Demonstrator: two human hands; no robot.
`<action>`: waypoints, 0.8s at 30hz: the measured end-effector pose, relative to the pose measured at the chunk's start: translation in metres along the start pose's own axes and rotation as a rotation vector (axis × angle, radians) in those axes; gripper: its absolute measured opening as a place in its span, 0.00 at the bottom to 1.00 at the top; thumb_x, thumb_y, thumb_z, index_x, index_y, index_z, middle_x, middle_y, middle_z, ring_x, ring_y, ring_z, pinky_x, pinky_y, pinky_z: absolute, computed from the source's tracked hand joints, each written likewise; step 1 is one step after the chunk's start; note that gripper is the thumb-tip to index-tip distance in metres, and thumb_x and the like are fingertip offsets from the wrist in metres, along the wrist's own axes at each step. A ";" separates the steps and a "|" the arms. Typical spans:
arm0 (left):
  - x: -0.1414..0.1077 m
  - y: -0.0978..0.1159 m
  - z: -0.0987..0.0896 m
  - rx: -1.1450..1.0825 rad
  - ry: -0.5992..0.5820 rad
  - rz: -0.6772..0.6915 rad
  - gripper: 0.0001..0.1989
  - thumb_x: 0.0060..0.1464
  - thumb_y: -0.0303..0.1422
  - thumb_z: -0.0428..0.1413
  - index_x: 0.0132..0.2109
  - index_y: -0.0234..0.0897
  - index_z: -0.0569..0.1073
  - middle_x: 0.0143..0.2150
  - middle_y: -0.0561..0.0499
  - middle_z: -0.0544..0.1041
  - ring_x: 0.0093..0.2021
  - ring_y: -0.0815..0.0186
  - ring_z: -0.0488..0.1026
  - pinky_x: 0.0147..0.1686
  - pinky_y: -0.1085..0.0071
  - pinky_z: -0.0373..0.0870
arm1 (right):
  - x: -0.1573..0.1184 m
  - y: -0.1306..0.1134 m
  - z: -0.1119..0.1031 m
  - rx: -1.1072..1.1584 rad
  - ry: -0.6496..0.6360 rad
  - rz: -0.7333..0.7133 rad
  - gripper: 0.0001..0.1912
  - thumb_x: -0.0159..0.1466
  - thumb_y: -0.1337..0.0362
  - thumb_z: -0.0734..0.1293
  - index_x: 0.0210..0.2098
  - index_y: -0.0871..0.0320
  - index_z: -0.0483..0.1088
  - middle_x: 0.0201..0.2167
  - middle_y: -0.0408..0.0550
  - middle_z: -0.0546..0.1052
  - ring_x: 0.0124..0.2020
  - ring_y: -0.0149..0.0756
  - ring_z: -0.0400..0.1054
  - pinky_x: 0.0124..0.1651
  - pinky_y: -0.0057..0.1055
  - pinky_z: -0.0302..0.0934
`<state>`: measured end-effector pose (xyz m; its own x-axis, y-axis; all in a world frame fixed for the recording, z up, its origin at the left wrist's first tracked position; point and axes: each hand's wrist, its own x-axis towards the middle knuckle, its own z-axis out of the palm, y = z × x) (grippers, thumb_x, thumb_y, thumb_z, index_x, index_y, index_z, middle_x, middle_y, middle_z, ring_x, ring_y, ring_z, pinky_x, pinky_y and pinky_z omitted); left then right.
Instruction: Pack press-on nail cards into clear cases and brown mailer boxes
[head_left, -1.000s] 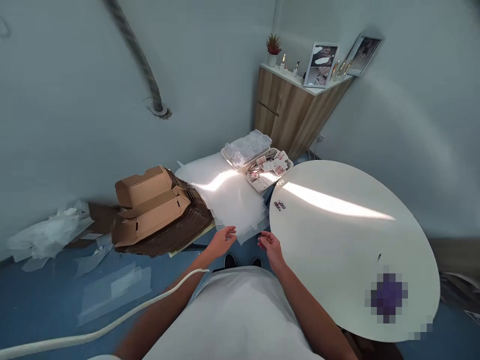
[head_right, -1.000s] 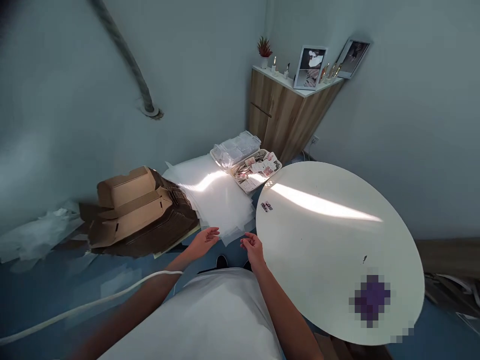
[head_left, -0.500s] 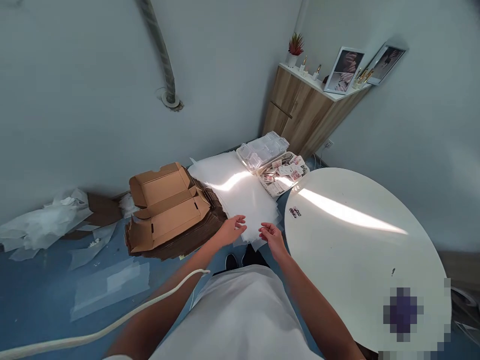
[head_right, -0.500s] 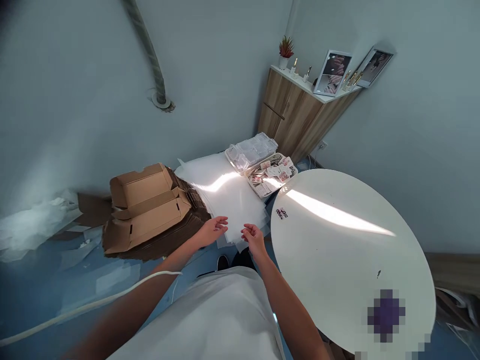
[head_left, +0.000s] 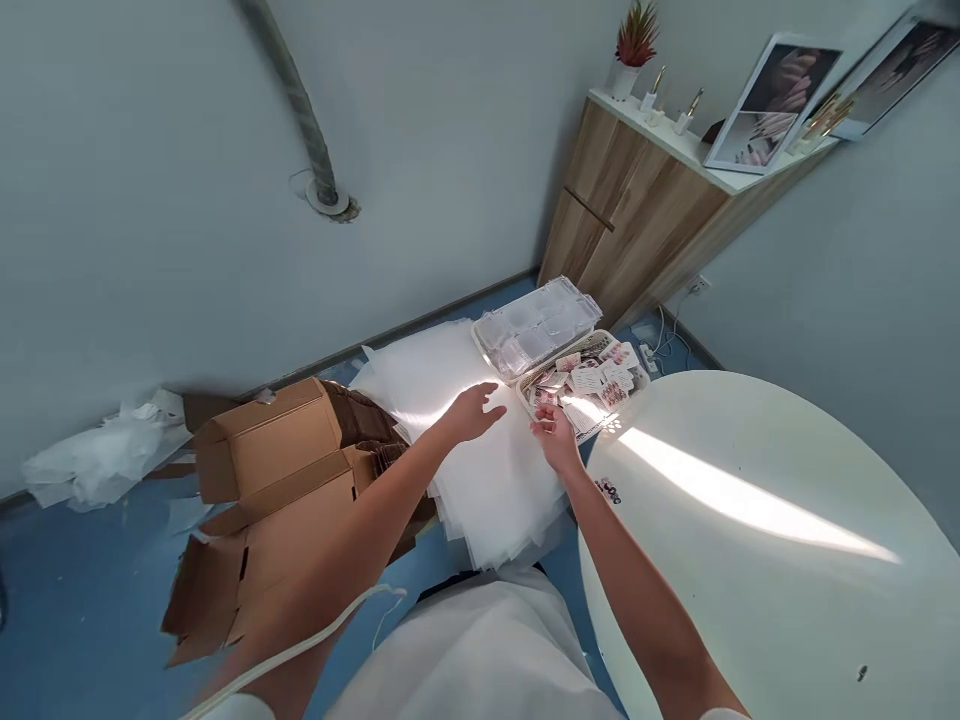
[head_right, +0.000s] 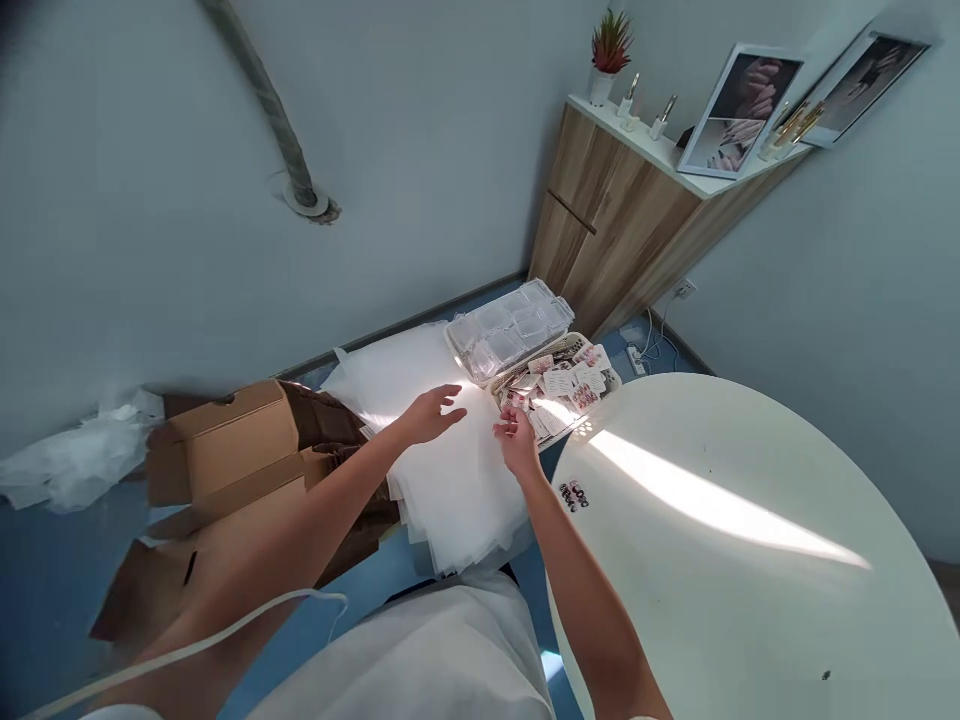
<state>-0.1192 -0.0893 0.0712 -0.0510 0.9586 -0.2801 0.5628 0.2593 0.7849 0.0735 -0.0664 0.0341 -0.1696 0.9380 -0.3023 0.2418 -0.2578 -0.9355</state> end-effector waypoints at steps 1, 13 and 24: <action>0.016 -0.003 0.000 -0.013 0.023 -0.008 0.28 0.48 0.41 0.52 0.55 0.37 0.61 0.54 0.42 0.65 0.49 0.57 0.68 0.43 0.65 0.66 | 0.013 -0.001 0.002 -0.036 0.006 -0.015 0.24 0.48 0.59 0.66 0.45 0.56 0.64 0.42 0.50 0.69 0.33 0.33 0.65 0.36 0.33 0.61; 0.103 -0.026 0.031 -0.222 0.058 -0.093 0.35 0.45 0.28 0.51 0.61 0.40 0.49 0.62 0.43 0.54 0.56 0.56 0.59 0.47 0.64 0.63 | 0.086 0.005 0.036 -0.171 0.117 -0.175 0.21 0.55 0.58 0.62 0.47 0.56 0.61 0.44 0.48 0.69 0.35 0.34 0.64 0.40 0.32 0.58; 0.109 -0.019 0.025 -0.258 0.097 -0.096 0.29 0.44 0.25 0.51 0.56 0.38 0.57 0.57 0.44 0.61 0.53 0.57 0.62 0.47 0.64 0.62 | 0.094 0.011 0.044 -0.176 0.179 -0.177 0.13 0.56 0.58 0.62 0.39 0.56 0.64 0.31 0.45 0.73 0.32 0.34 0.66 0.38 0.31 0.58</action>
<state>-0.1149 0.0077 0.0121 -0.1800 0.9317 -0.3155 0.3235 0.3590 0.8755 0.0182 0.0090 -0.0132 -0.0561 0.9947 -0.0857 0.3878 -0.0573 -0.9200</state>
